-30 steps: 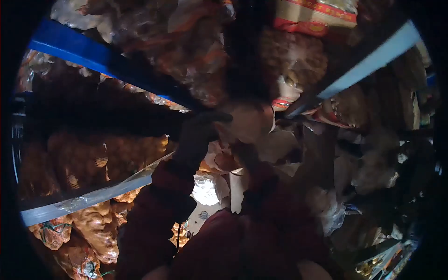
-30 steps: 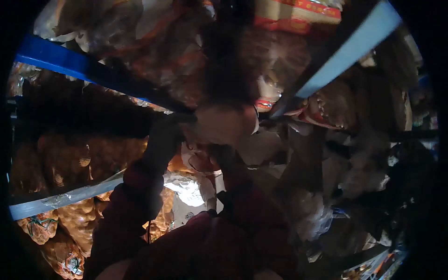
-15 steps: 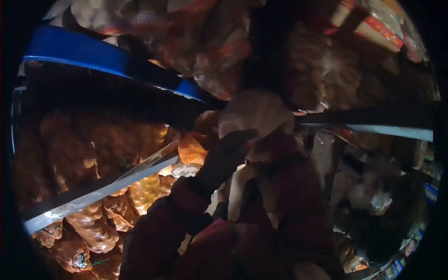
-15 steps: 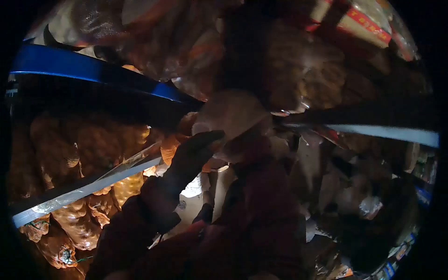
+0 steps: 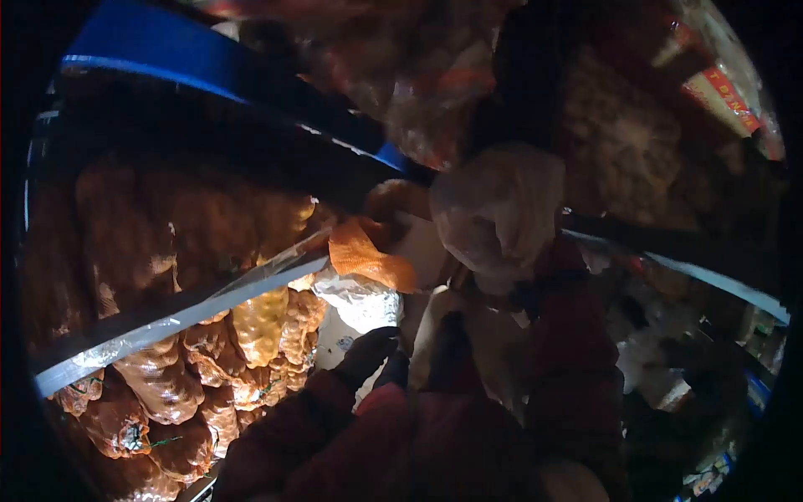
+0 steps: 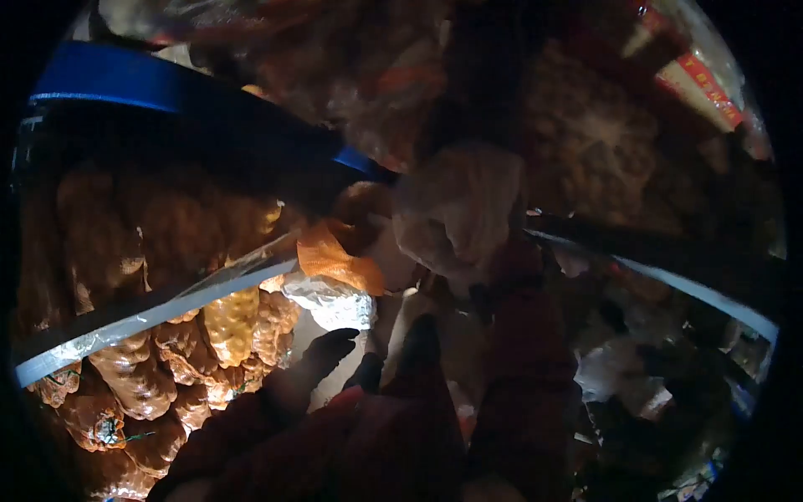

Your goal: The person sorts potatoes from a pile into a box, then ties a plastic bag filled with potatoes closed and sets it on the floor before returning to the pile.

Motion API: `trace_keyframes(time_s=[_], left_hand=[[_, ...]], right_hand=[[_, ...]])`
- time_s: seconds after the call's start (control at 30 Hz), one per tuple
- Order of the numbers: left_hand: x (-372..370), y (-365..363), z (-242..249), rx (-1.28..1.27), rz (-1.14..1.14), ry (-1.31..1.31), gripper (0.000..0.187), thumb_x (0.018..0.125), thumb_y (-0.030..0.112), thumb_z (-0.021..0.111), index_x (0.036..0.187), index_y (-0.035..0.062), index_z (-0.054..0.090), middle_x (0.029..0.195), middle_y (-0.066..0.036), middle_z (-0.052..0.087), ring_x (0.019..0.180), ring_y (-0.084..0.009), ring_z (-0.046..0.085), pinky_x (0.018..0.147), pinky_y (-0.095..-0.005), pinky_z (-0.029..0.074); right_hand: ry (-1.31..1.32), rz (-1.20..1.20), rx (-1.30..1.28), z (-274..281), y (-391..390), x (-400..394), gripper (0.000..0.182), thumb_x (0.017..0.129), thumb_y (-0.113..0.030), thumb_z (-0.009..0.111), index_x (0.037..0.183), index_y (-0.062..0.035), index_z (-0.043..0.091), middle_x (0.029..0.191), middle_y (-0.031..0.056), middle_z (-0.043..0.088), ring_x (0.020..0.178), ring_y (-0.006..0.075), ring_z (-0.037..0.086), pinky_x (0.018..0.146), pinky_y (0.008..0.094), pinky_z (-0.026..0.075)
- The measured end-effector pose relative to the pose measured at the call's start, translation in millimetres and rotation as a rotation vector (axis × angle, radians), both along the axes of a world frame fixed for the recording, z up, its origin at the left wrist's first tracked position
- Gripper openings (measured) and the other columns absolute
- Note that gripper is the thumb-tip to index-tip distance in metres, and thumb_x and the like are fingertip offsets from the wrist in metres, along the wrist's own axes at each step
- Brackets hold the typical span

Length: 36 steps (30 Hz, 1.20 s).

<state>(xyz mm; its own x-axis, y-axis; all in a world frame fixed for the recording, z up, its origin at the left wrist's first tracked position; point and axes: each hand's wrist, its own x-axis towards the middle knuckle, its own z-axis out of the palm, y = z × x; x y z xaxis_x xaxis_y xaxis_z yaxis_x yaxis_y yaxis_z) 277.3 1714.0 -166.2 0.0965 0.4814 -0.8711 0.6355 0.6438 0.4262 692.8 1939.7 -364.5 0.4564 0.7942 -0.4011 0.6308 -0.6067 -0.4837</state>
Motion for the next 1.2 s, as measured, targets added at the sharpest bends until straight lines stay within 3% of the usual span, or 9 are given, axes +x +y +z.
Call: trace_keyframes(time_s=[0.13, 0.27, 0.33, 0.4, 0.43, 0.67, 0.7, 0.93, 1.2], left_hand=[[-14, -20, -3, 0.033, 0.014, -0.049, 0.036, 0.098, 0.027, 0.063, 0.130, 0.0103, 0.064, 0.103, -0.003, 0.071, 0.075, -0.0091, 0.060, 0.067, -0.0275, 0.052], [-31, -20, -6, 0.111, -0.025, -0.066, 0.035, 0.099, 0.027, 0.063, 0.130, 0.0108, 0.064, 0.104, -0.002, 0.071, 0.070, -0.0084, 0.059, 0.063, -0.0263, 0.051], [-47, -29, -11, 0.126, 0.016, -0.105, 0.035, 0.099, 0.025, 0.062, 0.131, 0.0095, 0.064, 0.109, -0.003, 0.070, 0.079, -0.0093, 0.062, 0.070, -0.0272, 0.053], [-75, -50, -44, 0.477, -0.062, -0.257, 0.036, 0.099, 0.022, 0.062, 0.131, 0.0077, 0.063, 0.114, -0.003, 0.070, 0.093, -0.0102, 0.064, 0.080, -0.0287, 0.053], [-75, -44, -18, 0.309, 0.033, -0.271, 0.036, 0.098, 0.020, 0.063, 0.132, 0.0071, 0.063, 0.118, -0.004, 0.069, 0.104, -0.0106, 0.062, 0.087, -0.0297, 0.052], [-145, -88, -1, 0.283, 0.245, -0.415, 0.032, 0.099, 0.022, 0.062, 0.128, 0.0085, 0.066, 0.111, -0.002, 0.070, 0.095, -0.0089, 0.063, 0.081, -0.0264, 0.051], [-158, -99, -10, 0.414, 0.221, -0.441, 0.033, 0.100, 0.022, 0.061, 0.129, 0.0077, 0.065, 0.113, -0.003, 0.070, 0.095, -0.0110, 0.064, 0.083, -0.0274, 0.052], [-230, -141, 70, 0.259, 0.629, -0.611, 0.034, 0.099, 0.020, 0.060, 0.130, 0.0052, 0.063, 0.111, -0.004, 0.069, 0.094, -0.0142, 0.066, 0.080, -0.0294, 0.054], [-269, -193, 156, 0.563, 0.989, -0.565, 0.039, 0.097, 0.025, 0.061, 0.132, 0.0069, 0.062, 0.113, -0.008, 0.069, 0.097, -0.0177, 0.067, 0.084, -0.0319, 0.053]], right_hand=[[0.152, -0.082, 0.148, 42, -17, 0, 0.033, 0.098, -0.036, 0.056, 0.109, -0.0060, 0.067, 0.096, 0.0077, 0.068, 0.088, 0.0200, 0.067, 0.074, 0.0352, 0.055], [0.537, -0.208, 0.287, 100, -58, -14, 0.034, 0.098, -0.036, 0.056, 0.110, -0.0059, 0.067, 0.098, 0.0077, 0.068, 0.089, 0.0199, 0.066, 0.074, 0.0350, 0.055], [0.723, -0.275, 0.327, 134, -94, -25, 0.035, 0.099, -0.037, 0.055, 0.110, -0.0058, 0.067, 0.098, 0.0077, 0.068, 0.089, 0.0199, 0.066, 0.075, 0.0349, 0.055], [0.900, -0.306, 0.330, 168, -133, -48, 0.036, 0.099, -0.037, 0.055, 0.111, -0.0057, 0.067, 0.099, 0.0077, 0.068, 0.090, 0.0198, 0.066, 0.075, 0.0348, 0.055], [0.963, -0.315, 0.331, 182, -153, -58, 0.036, 0.099, -0.037, 0.055, 0.111, -0.0057, 0.067, 0.099, 0.0077, 0.068, 0.090, 0.0198, 0.066, 0.075, 0.0348, 0.056], [1.319, -0.250, 0.178, 262, -258, -185, 0.038, 0.100, -0.039, 0.054, 0.113, -0.0055, 0.067, 0.101, 0.0077, 0.068, 0.091, 0.0196, 0.066, 0.076, 0.0344, 0.056], [1.349, -0.221, 0.153, 269, -266, -204, 0.038, 0.101, -0.039, 0.054, 0.113, -0.0055, 0.067, 0.101, 0.0078, 0.068, 0.091, 0.0196, 0.066, 0.076, 0.0343, 0.056], [1.492, 0.072, -0.079, 307, -279, -351, 0.040, 0.102, -0.041, 0.053, 0.115, -0.0052, 0.066, 0.103, 0.0078, 0.068, 0.093, 0.0194, 0.066, 0.077, 0.0340, 0.056], [1.592, 0.357, -0.545, 338, -276, -496, 0.048, 0.104, -0.045, 0.048, 0.124, -0.0044, 0.062, 0.116, 0.0089, 0.067, 0.105, 0.0198, 0.066, 0.087, 0.0387, 0.058]])
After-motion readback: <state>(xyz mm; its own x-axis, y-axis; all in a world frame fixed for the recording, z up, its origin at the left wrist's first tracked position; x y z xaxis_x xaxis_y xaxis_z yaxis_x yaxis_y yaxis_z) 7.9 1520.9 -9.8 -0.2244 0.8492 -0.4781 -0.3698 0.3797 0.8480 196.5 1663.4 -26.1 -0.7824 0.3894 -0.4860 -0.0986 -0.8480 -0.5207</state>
